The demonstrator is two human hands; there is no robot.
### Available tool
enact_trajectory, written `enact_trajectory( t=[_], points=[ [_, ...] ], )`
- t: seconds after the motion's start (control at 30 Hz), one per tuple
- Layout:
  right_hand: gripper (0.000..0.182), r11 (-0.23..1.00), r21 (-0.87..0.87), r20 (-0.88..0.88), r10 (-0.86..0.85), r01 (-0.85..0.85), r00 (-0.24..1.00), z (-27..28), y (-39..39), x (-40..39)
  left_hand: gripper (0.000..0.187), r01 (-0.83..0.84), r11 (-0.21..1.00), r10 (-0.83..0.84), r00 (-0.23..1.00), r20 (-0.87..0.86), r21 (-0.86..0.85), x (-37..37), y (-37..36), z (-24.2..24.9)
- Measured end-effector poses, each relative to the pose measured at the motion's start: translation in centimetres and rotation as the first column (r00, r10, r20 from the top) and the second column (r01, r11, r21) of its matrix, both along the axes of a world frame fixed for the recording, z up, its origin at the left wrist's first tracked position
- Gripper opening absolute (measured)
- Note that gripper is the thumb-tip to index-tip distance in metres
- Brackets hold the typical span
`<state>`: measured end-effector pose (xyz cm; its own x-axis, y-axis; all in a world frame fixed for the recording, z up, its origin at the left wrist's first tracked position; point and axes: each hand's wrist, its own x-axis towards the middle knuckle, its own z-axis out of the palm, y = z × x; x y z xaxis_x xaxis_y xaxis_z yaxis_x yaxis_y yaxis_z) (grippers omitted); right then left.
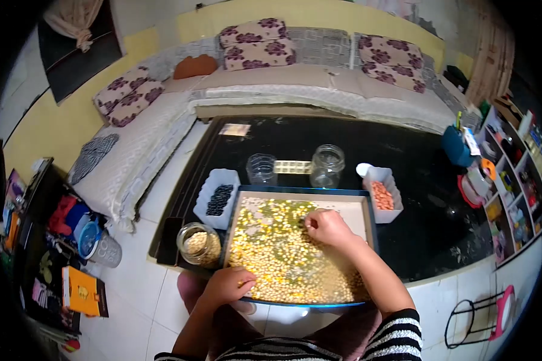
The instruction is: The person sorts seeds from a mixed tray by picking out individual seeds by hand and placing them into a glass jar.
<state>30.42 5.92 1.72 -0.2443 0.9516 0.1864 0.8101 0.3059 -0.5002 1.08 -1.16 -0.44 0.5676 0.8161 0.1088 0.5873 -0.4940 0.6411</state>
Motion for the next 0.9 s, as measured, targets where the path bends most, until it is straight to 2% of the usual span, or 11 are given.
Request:
enact_trajectory(
  t=[0.1, 0.2, 0.27, 0.33, 0.37, 0.47, 0.53, 0.6, 0.73, 0.9],
  points=[
    [0.006, 0.969, 0.160, -0.189, 0.216, -0.187, 0.958, 3.8, -0.5, -6.3, 0.015, -0.010, 1.000, 0.010, 1.000, 0.015, -0.016, 0.0, -0.1, 0.1],
    [0.005, 0.893, 0.278, -0.274, 0.426, -0.353, 0.863, 6.5, -0.6, -12.2, 0.013, 0.008, 0.999, -0.010, 0.998, 0.066, 0.032, 0.0, 0.0, -0.4],
    [0.005, 0.857, 0.352, -0.286, 0.481, -0.376, 0.829, 7.3, -0.3, -15.6, 0.013, 0.001, 0.999, -0.005, 0.997, 0.082, 0.041, 0.0, -0.1, -0.6],
    [0.007, 0.842, 0.329, -0.281, 0.519, -0.427, 0.807, 6.3, 0.6, -18.6, 0.013, 0.005, 0.999, -0.010, 0.995, 0.097, 0.050, -0.2, -0.1, -0.9],
    [0.009, 0.820, 0.376, -0.321, 0.553, -0.432, 0.769, 5.5, 0.9, -19.8, 0.014, -0.001, 0.998, -0.004, 0.997, 0.082, 0.055, -0.3, -0.1, -1.1],
    [0.010, 0.798, 0.389, -0.303, 0.583, -0.460, 0.754, 3.7, 1.3, -20.7, 0.014, 0.028, 0.997, -0.030, 0.999, 0.033, 0.070, 0.0, 0.0, -0.6],
    [0.010, 0.850, 0.302, -0.275, 0.512, -0.432, 0.814, 4.1, 0.7, -19.2, 0.013, 0.002, 0.995, -0.002, 1.000, -0.009, 0.103, 0.1, 0.0, -0.6],
    [0.009, 0.872, 0.310, -0.267, 0.462, -0.378, 0.846, 3.8, 0.1, -16.4, 0.013, 0.003, 0.998, -0.001, 0.999, -0.034, 0.066, 0.1, -0.2, 0.1],
    [0.010, 0.970, 0.203, -0.215, 0.175, -0.131, 0.961, 0.4, -0.6, -7.8, 0.012, 0.000, 1.000, 0.000, 1.000, -0.019, 0.010, 0.1, 0.1, -0.2],
    [0.011, 0.985, -0.024, -0.013, -0.170, 0.170, 0.985, -1.7, -2.5, 3.4, 0.013, -0.015, 1.000, 0.015, 0.999, 0.036, 0.002, 0.0, 0.0, -0.4]
  ],
)
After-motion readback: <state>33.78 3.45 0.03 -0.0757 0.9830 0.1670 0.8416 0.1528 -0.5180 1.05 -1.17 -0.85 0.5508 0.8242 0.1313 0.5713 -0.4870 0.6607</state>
